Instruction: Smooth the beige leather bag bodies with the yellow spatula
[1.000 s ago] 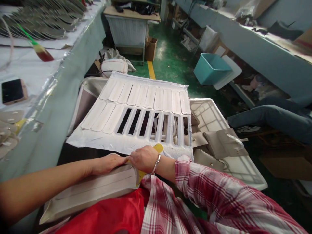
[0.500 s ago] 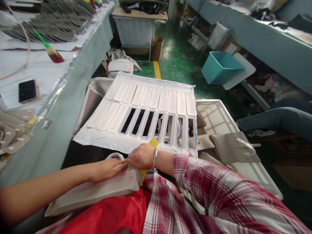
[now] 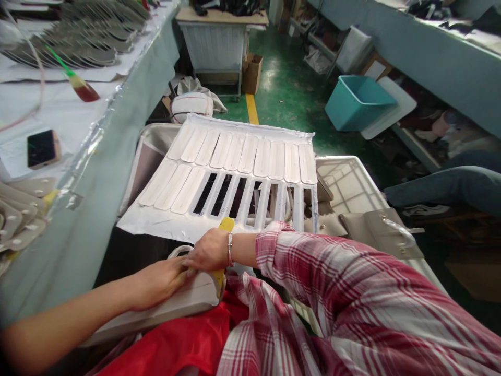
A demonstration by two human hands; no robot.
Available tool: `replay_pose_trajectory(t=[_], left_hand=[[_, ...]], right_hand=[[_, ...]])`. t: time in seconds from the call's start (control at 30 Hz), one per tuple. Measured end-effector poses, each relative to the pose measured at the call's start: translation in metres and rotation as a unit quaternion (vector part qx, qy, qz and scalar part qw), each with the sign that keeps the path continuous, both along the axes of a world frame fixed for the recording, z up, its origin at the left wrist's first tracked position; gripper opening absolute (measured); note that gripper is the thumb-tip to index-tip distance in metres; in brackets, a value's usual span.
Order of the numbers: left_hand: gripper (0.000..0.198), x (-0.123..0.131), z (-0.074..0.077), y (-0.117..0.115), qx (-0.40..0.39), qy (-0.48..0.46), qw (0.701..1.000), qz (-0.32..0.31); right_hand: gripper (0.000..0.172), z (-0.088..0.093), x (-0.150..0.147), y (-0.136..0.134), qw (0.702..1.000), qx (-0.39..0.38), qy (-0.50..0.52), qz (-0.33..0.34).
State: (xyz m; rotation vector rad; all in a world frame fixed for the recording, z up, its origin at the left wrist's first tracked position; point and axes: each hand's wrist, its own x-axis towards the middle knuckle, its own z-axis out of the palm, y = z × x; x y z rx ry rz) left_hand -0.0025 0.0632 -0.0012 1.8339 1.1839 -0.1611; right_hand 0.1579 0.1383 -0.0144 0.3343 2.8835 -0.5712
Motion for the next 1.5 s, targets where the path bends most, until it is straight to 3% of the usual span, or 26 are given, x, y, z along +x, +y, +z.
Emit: replay_pose_trajectory(t=[0.2,0.47,0.57,0.67,0.8,0.93,1.0,1.1,1.23,1.33,1.5], left_hand=[[0.05,-0.03,-0.003,-0.012,0.02,0.017,1.0,-0.006],[0.054,-0.039,0.002,-0.016,0.018,0.039,0.997,0.059],[0.058,-0.035,0.007,-0.016,-0.004,0.02,0.996,0.086],[0.063,-0.027,0.012,-0.02,0.005,0.013,0.995,0.101],[0.06,-0.001,0.016,-0.036,0.1,0.056,0.993,0.043],[0.067,0.027,0.009,-0.052,0.225,0.069,0.972,-0.02],[0.069,0.034,0.003,-0.057,0.26,0.067,0.963,-0.024],[0.057,0.032,-0.006,-0.059,0.292,0.038,0.955,-0.016],[0.042,0.022,-0.007,-0.047,0.252,-0.038,0.964,0.071],[0.04,0.017,-0.002,-0.031,0.172,-0.076,0.971,0.149],[0.042,0.016,0.001,-0.01,0.068,-0.115,0.984,0.115]], right_hand=[[0.039,0.003,-0.032,0.001,0.998,0.005,-0.002,0.062],[0.034,0.006,-0.04,-0.016,0.994,0.086,0.069,-0.001],[0.034,0.012,-0.024,-0.016,0.99,0.106,0.064,-0.063],[0.033,0.023,0.013,-0.016,0.977,0.133,0.051,-0.16],[0.045,0.031,0.074,-0.036,0.942,0.156,0.018,-0.296],[0.048,0.017,0.106,-0.076,0.925,0.107,-0.009,-0.365],[0.047,0.006,0.108,-0.093,0.919,0.089,-0.008,-0.384],[0.047,-0.002,0.103,-0.103,0.907,0.085,0.001,-0.413],[0.046,0.004,0.093,-0.09,0.907,0.127,0.021,-0.4],[0.046,0.011,0.084,-0.072,0.931,0.165,0.021,-0.325],[0.047,0.016,0.073,-0.051,0.961,0.185,-0.003,-0.205]])
